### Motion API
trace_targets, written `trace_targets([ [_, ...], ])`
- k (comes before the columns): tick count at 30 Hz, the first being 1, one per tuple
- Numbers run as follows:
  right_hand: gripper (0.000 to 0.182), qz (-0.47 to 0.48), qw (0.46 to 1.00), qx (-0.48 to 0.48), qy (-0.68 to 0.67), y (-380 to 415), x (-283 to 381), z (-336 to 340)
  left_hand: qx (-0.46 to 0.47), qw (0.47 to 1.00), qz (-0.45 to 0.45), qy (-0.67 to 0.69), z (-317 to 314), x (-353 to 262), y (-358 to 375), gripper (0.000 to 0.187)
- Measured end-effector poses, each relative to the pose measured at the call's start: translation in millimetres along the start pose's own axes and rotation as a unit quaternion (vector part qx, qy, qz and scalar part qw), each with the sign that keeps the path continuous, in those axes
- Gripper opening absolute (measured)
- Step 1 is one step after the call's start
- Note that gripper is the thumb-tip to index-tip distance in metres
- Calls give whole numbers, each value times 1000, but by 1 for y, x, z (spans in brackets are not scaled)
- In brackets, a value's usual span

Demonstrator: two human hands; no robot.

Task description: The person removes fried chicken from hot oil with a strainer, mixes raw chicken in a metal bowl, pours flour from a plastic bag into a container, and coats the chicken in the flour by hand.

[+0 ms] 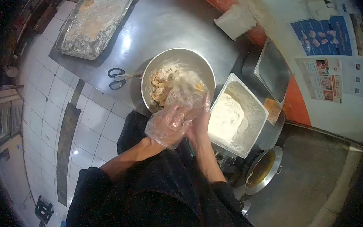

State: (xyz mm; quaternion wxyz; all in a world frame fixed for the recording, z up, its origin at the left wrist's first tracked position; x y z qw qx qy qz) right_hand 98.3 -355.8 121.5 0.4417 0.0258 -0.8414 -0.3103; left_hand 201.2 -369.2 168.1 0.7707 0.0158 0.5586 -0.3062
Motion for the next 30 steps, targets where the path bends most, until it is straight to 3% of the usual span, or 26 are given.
trace_targets([
  [3,62,2,996,2,-92,-5,-5,3,54,997,-49,-12,-19,11,9,38],
  [5,60,-2,993,-16,-115,-8,-9,7,69,997,-15,40,-26,18,12,23],
  [6,57,46,993,-72,-79,-12,-4,13,74,996,-4,58,-27,21,14,21],
  [7,55,93,987,-128,-41,-13,1,19,85,990,-41,104,-23,16,15,30],
  [9,56,80,989,-115,-54,-19,0,21,94,981,-77,150,-18,7,16,43],
  [12,57,51,994,-76,-61,-24,-1,17,31,967,-5,253,-11,19,18,39],
  [14,58,32,997,-52,-56,-32,-12,32,150,967,24,205,-33,33,31,37],
  [15,60,123,966,-29,224,-46,-16,54,190,963,33,189,-41,37,36,36],
  [17,62,202,851,0,484,-48,-4,28,148,939,74,301,-38,38,34,34],
  [18,60,221,840,15,496,-44,7,12,132,928,88,338,-36,37,32,33],
  [20,59,239,828,31,507,-38,24,-12,34,969,-35,243,-8,13,19,28],
  [21,58,88,945,28,313,-44,16,2,-1,975,-75,208,1,3,16,27],
  [22,57,-68,993,23,95,-44,2,6,1,976,-48,215,3,4,14,25],
  [25,54,-21,994,-28,101,-36,17,5,15,977,-22,212,17,14,-3,22],
  [26,52,46,994,11,98,-30,30,2,30,978,-21,208,22,19,-10,21],
  [28,53,-7,999,19,39,-22,30,9,-42,982,64,175,39,41,-21,24],
  [30,55,-71,996,46,-28,-15,23,13,-194,967,-144,81,32,75,-26,32],
])
Point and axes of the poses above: each hand's wrist, its own y-axis away from the middle knuckle, its own z-axis out of the back of the hand, x = y × z, the point moved 7 cm from there along -y, towards the middle knuckle, and after that the axes turned 14 degrees about y, right-handed, at the moved point
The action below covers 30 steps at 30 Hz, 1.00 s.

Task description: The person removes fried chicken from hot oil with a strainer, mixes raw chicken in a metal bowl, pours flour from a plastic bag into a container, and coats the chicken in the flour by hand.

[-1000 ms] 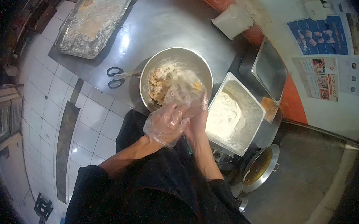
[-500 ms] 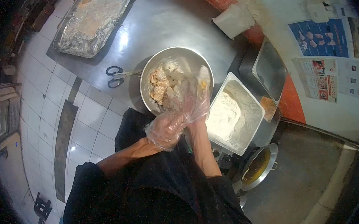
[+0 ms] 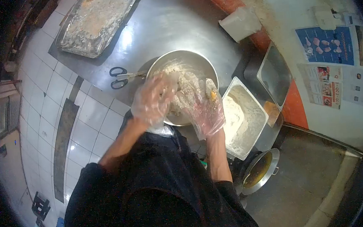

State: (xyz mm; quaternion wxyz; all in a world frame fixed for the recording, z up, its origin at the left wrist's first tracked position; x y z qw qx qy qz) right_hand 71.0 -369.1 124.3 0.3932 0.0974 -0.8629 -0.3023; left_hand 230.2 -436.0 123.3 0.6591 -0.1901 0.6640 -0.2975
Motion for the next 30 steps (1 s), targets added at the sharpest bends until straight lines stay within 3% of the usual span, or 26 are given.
trace_targets([
  [1,55,-1,1000,0,0,1,-2,2,0,1000,1,0,-1,12,-11,32],
  [3,55,-29,999,-21,8,3,-8,5,276,955,103,12,-39,41,-23,36],
  [5,55,-26,999,-17,21,6,-7,3,247,874,323,265,-43,66,-20,42],
  [7,55,-21,999,-16,32,9,-7,10,417,875,243,26,-45,65,-27,45],
  [10,66,1,998,-12,66,13,-3,24,422,872,247,20,-49,65,-38,45],
  [12,69,-18,990,-70,125,21,-1,19,419,873,249,16,-52,63,-40,43],
  [14,67,0,991,-64,117,22,1,21,328,903,276,19,-52,84,-27,42],
  [15,65,16,992,-57,111,22,3,20,329,903,275,19,-58,91,-17,42],
  [16,65,17,992,-57,112,23,2,16,252,936,218,113,-55,81,-25,43],
  [18,70,26,999,-12,-25,26,-1,-1,171,950,159,205,-52,68,-24,44],
  [19,70,26,999,-14,-26,24,-5,3,295,955,18,21,-63,25,-28,50],
  [20,67,35,998,-16,-44,20,-9,10,399,893,-125,-165,-74,-11,-25,57],
  [21,65,44,997,-18,-62,16,-12,13,437,894,46,-91,-72,-23,-28,50],
  [23,63,58,995,-59,-47,12,-16,13,458,862,219,-14,-72,-33,-5,44],
  [25,61,70,992,-98,-31,8,-19,18,431,870,238,39,-75,-34,15,34],
  [27,59,82,992,-4,-93,0,-20,14,408,879,238,67,-72,-39,20,32],
  [28,59,80,993,-3,-92,0,-18,7,401,882,236,72,-70,-42,22,33],
  [30,60,104,986,-131,-7,3,-12,9,395,899,182,58,-64,-52,29,33],
])
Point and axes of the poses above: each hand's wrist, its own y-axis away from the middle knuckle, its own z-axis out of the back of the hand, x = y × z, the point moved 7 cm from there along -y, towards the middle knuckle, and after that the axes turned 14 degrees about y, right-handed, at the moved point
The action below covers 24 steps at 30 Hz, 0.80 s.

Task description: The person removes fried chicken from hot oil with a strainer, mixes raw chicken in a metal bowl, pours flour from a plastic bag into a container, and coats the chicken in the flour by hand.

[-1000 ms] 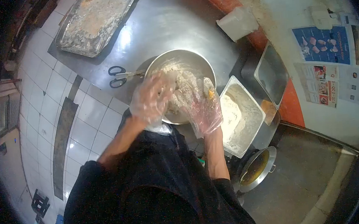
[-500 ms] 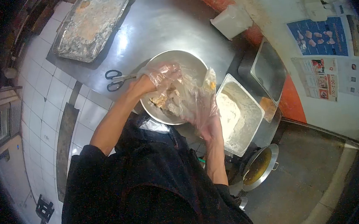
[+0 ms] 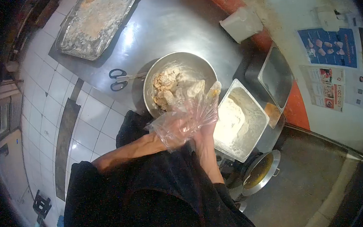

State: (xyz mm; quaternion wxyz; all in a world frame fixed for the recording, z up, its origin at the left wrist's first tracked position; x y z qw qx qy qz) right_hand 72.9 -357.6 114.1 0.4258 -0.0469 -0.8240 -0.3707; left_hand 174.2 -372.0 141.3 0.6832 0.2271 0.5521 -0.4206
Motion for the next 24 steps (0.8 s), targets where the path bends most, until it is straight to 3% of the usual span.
trace_targets([
  [1,61,10,999,-39,32,-1,1,3,-3,998,-41,-39,0,-7,5,33],
  [3,60,-6,999,25,-27,-13,-4,4,-40,996,-67,-48,7,-14,10,34],
  [5,60,-5,998,51,-37,-22,-3,-1,-58,975,-158,-144,8,-25,14,34],
  [7,59,7,998,66,0,-26,2,-8,-73,982,-143,-102,1,-19,16,32],
  [9,59,29,992,86,86,-27,10,-22,-88,986,-127,-61,-3,-10,18,31],
  [12,59,85,944,118,297,-29,22,-46,-76,945,-279,-154,3,-32,29,24],
  [14,58,136,869,121,461,-35,20,-58,-120,992,-26,41,70,-3,13,14],
  [16,58,181,752,89,627,-45,7,-62,-275,956,-43,88,91,45,28,13],
  [17,59,189,685,63,701,-51,-6,-59,-348,936,34,33,108,64,38,23],
  [18,60,189,559,29,807,-65,-20,-47,-382,921,71,4,114,79,44,29],
  [19,60,186,560,26,807,-71,-24,-42,-413,904,110,-21,119,94,50,35],
  [20,63,280,457,60,842,-70,-27,-52,-349,930,80,-89,111,98,40,37],
  [22,66,335,353,98,868,-88,-44,-51,-314,939,141,-14,96,114,37,45],
  [23,66,332,357,97,868,-91,-36,-56,-310,940,143,-15,93,113,39,45],
  [24,62,259,381,118,880,-101,-27,-53,-307,937,159,-50,91,115,39,46],
])
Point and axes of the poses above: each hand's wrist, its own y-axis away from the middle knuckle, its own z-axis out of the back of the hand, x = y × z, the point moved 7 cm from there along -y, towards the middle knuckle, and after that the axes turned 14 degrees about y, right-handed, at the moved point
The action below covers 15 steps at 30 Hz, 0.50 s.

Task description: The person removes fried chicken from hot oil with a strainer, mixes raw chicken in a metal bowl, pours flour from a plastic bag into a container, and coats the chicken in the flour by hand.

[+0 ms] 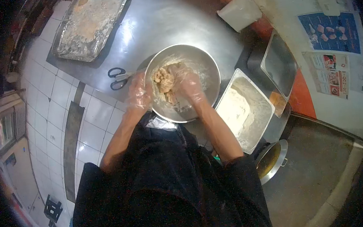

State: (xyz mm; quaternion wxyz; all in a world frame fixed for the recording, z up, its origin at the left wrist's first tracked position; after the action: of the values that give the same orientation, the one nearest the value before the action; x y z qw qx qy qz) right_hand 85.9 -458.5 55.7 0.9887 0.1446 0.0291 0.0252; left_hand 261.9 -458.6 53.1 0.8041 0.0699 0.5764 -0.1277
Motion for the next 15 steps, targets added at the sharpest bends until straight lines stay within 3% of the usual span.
trace_targets([
  [1,59,-13,997,70,-30,-8,-12,-1,-7,999,4,-39,-1,1,-2,46],
  [2,59,-11,997,73,-30,-10,-28,-1,-7,999,8,-39,0,-4,1,46],
  [3,57,-78,963,118,-230,-10,-53,-9,-8,999,37,-12,4,-8,2,46],
  [4,56,-141,885,154,-417,-13,-65,-19,-11,998,62,16,5,-10,1,45],
  [5,56,-139,885,157,-416,-15,-71,-56,-14,998,65,16,3,-8,3,45],
  [6,49,-32,834,47,-550,-23,-75,-101,-23,992,119,47,-2,3,5,46],
  [7,44,55,961,-41,-266,-5,-36,-25,-28,987,148,63,-4,5,4,46],
  [8,39,76,981,-169,52,16,8,59,-34,981,177,79,-6,7,3,46],
  [11,23,53,980,-51,183,55,12,31,15,984,177,18,-8,-6,-8,48],
  [12,19,158,986,35,36,70,5,22,1,990,143,14,-5,-5,-9,50],
  [13,18,256,952,121,-112,85,7,17,-10,994,111,9,-2,-5,-10,51],
  [14,18,253,953,121,-113,83,7,35,-7,994,110,10,0,-5,-11,51],
  [15,18,122,955,217,-163,76,-9,44,5,993,119,6,-1,-5,-13,49],
])
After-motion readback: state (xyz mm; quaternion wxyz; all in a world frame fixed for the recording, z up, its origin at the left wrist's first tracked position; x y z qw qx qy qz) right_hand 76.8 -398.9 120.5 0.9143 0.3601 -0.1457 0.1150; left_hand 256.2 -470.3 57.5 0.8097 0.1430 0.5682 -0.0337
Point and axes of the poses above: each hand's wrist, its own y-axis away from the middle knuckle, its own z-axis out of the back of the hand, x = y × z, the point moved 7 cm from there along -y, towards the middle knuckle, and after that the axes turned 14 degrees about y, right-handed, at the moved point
